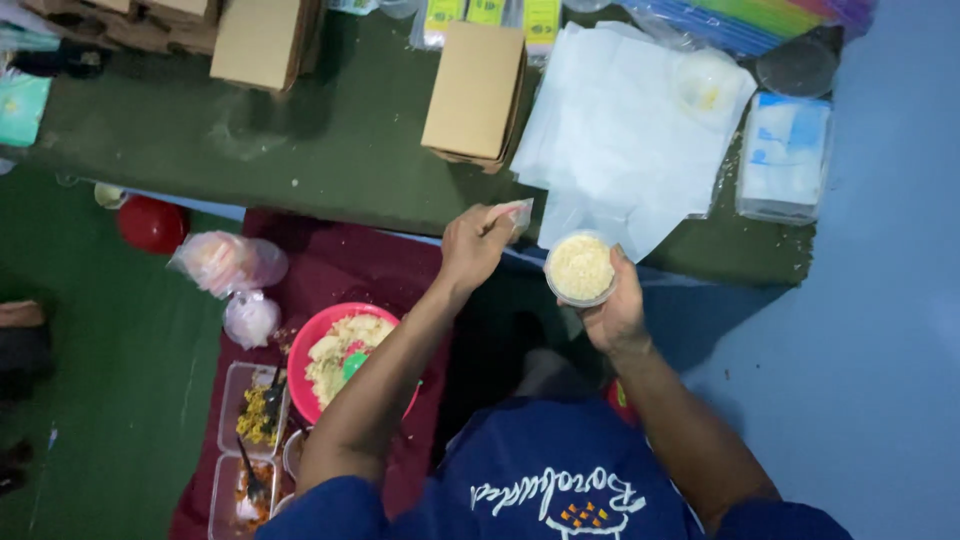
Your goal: Packaging food items by scooping ingredients into bags, wrapping items in paper, and assembling cardboard boxes.
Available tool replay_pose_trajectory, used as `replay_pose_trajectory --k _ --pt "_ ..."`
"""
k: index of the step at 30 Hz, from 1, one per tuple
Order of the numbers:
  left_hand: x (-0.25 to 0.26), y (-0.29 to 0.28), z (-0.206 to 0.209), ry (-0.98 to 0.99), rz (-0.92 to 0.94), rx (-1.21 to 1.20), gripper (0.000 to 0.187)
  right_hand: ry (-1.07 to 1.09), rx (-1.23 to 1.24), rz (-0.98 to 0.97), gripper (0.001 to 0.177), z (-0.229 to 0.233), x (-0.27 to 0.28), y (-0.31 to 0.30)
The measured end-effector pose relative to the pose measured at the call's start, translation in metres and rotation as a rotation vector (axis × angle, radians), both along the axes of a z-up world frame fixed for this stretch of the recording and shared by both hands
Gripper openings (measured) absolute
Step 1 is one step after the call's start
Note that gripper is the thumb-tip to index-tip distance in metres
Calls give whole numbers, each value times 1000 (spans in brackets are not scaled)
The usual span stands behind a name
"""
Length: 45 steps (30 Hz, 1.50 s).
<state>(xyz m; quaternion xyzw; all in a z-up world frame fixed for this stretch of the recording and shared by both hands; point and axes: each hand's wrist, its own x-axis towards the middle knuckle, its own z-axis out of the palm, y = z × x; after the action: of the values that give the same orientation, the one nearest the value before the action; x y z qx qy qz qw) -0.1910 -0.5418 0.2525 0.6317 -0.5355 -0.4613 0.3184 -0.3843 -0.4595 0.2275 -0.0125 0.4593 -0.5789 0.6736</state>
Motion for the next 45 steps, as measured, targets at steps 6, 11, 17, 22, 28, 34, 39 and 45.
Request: replay_pose_trajectory --k 6,11,17,22,28,34,39,45 --pt "-22 -43 -15 -148 -50 36 32 -19 31 -41 56 20 -17 -22" --pt "-20 -64 -60 -314 1 136 42 -39 45 -97 57 18 -39 -41" --pt "-21 -65 -109 -449 291 -84 37 -63 71 -145 70 20 -74 -62" --pt "-21 -66 -157 -728 480 -551 49 -17 -16 -205 64 8 -116 -92" --pt "-27 -62 -122 -705 454 -379 47 1000 -487 -44 48 -48 -145 -146" --pt "-35 -63 -87 -722 426 -196 50 2337 -714 387 71 -44 -93 -155" --pt "-31 -66 -101 -682 408 -266 49 2302 -703 313 69 -56 -101 -156" --pt "-22 -61 -117 -696 395 -428 39 2069 -723 243 98 -74 -120 -154"
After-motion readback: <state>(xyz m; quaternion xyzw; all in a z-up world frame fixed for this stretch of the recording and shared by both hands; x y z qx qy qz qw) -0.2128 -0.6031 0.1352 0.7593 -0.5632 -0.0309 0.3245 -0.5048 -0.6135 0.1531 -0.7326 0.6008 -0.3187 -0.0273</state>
